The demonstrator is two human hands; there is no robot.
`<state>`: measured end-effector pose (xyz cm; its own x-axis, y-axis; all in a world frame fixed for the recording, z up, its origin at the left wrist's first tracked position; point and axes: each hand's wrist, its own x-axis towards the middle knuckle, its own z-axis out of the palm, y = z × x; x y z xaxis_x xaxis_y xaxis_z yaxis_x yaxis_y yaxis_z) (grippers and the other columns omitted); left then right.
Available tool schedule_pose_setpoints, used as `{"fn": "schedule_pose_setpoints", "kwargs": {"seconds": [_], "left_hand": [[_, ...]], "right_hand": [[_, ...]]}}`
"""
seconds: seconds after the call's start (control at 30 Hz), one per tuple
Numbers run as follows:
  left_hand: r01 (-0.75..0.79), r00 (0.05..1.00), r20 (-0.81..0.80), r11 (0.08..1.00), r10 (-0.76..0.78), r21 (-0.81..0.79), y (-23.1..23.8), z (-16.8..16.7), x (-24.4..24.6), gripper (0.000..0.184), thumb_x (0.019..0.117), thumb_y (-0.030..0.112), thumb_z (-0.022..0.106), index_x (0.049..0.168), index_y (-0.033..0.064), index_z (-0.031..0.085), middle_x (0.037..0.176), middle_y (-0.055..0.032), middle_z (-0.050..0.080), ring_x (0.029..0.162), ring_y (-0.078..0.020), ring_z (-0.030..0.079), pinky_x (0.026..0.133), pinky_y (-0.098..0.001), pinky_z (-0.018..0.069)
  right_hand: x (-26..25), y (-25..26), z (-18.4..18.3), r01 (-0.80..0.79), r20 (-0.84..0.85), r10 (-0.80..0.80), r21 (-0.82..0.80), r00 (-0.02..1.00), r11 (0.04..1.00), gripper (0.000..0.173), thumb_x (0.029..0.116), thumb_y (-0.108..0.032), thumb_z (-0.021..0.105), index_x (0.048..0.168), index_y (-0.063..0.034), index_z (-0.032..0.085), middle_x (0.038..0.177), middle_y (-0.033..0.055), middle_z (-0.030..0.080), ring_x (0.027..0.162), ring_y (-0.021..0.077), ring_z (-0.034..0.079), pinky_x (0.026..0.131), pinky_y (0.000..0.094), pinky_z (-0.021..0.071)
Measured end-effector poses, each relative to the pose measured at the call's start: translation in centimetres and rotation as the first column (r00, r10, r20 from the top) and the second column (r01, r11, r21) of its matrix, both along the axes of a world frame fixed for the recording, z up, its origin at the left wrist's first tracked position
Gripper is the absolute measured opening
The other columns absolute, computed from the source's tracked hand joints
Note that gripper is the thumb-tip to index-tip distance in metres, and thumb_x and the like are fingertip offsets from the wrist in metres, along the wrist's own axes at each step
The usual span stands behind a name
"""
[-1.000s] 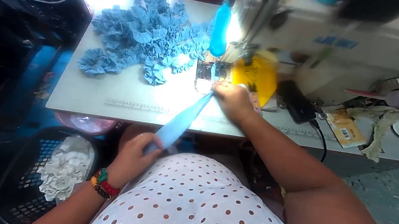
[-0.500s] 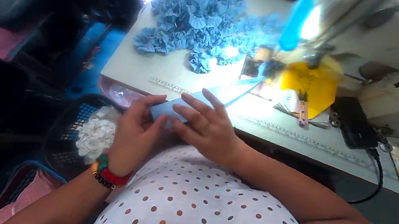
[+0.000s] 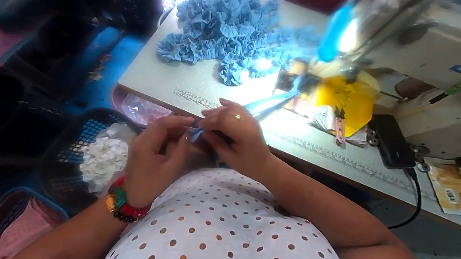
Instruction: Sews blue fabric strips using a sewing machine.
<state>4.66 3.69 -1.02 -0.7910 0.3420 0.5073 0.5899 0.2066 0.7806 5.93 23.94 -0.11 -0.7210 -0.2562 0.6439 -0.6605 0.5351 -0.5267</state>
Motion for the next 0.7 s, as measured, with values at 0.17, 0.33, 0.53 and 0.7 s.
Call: {"fn": "schedule_pose_setpoints", "kwargs": {"seconds": [0.17,0.33,0.53,0.7], "left_hand": [[0.093,0.996,-0.006,0.99,-0.093,0.106,0.4,-0.5,0.5,0.034,0.0958,0.018,0.072,0.125,0.0051,0.061,0.114,-0.0004,0.069,0.097,-0.0042,0.068,0.085,-0.0242,0.06],[0.073,0.929,-0.361,0.997,-0.076,-0.021,0.8,0.1,0.1,0.017,0.0987,0.009,0.066,0.115,0.0063,0.062,0.105,-0.0069,0.069,0.1,-0.0109,0.067,0.09,-0.0258,0.0554],[0.308,0.678,-0.632,0.926,-0.376,-0.22,1.4,2.0,0.5,0.004,0.1047,0.011,0.055,0.107,0.0084,0.054,0.104,-0.0121,0.07,0.099,-0.0228,0.069,0.087,-0.0341,0.0557],[0.638,0.612,-0.457,0.744,-0.646,-0.197,4.6,2.2,0.0,0.011,0.1063,0.019,0.055,0.103,0.0098,0.059,0.097,-0.0083,0.069,0.094,-0.017,0.067,0.085,-0.0279,0.0533]], "right_hand": [[0.7,0.1,0.8,-0.025,0.082,0.031,-0.083,0.996,0.996,0.005,0.0905,-0.002,0.068,0.091,-0.0004,0.073,0.095,0.0095,0.074,0.101,0.0193,0.071,0.104,0.0399,0.0528],[2.4,1.0,2.5,0.022,0.027,-0.021,-0.017,0.999,1.0,0.005,0.0906,-0.005,0.07,0.088,-0.0027,0.074,0.099,0.0083,0.075,0.105,0.0186,0.069,0.106,0.0387,0.0509],[8.0,2.5,4.9,0.264,-0.272,-0.171,0.357,0.947,0.896,0.016,0.0997,-0.007,0.063,0.109,-0.0054,0.076,0.09,0.0084,0.075,0.092,0.0192,0.072,0.102,0.0425,0.0532],[13.8,4.6,5.8,0.187,-0.071,-0.175,0.479,0.982,0.858,0.018,0.1036,-0.007,0.054,0.106,-0.0053,0.071,0.094,0.0099,0.077,0.094,0.0238,0.075,0.091,0.0404,0.0607]]}}
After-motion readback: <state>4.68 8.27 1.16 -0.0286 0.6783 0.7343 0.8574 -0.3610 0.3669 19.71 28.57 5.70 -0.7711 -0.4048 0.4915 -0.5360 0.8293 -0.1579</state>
